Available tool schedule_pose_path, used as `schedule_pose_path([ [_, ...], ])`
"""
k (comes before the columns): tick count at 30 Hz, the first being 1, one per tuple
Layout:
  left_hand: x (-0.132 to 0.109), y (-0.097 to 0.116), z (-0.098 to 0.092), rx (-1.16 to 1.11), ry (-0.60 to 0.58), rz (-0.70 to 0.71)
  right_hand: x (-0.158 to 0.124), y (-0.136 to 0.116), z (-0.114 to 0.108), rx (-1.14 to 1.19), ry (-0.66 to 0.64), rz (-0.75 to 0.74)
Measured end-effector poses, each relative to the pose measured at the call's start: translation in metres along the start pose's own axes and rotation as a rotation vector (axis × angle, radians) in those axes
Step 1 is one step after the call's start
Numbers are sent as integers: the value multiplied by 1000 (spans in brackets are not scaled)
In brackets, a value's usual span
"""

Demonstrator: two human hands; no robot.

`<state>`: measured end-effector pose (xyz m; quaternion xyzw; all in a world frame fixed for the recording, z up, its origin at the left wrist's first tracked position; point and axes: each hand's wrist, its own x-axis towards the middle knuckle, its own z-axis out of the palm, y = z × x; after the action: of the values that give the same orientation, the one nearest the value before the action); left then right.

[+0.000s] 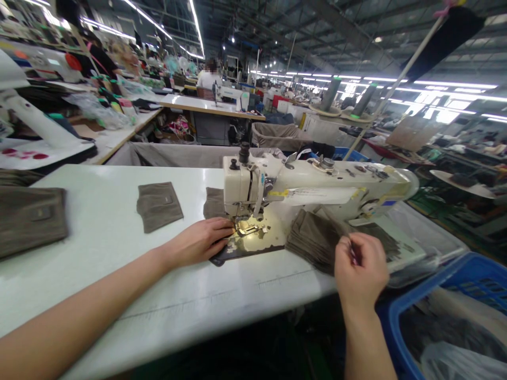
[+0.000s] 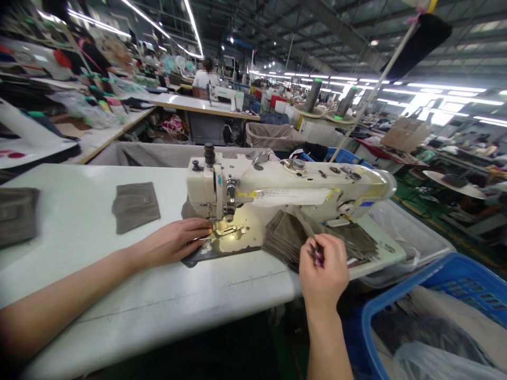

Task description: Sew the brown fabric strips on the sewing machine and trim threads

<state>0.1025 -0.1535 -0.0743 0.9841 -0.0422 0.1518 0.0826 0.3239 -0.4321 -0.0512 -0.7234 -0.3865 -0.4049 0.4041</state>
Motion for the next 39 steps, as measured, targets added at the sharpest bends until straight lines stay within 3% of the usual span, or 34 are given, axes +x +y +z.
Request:
schedule_pose_path([
  [3, 3, 0, -2, -12, -4, -10, 1, 1, -5, -27, 181, 18],
  [9, 4, 2, -1, 19, 4, -35, 1, 4, -21, 39, 553, 304],
  [17, 2, 2, 4, 36, 26, -62, 17, -23, -40, 129, 712, 337],
  [20, 2, 2, 6, 51, 40, -77, 12, -38, -43, 124, 629, 422],
  [24, 2, 2, 7, 64, 36, -101, 2, -54, -46, 142, 409, 511],
  [28, -5, 0, 4, 63, 17, -129, 0, -66, -50, 98, 211, 481],
  [34, -45, -13, -15, 71, 6, -286, 1, -79, -48, 156, 127, 388],
  [36, -54, -5, -23, 44, 32, -337, -4, -83, -44, 238, 82, 335],
  [39, -50, 29, -33, -155, 104, -532, -18, -89, -34, 339, -45, 155],
])
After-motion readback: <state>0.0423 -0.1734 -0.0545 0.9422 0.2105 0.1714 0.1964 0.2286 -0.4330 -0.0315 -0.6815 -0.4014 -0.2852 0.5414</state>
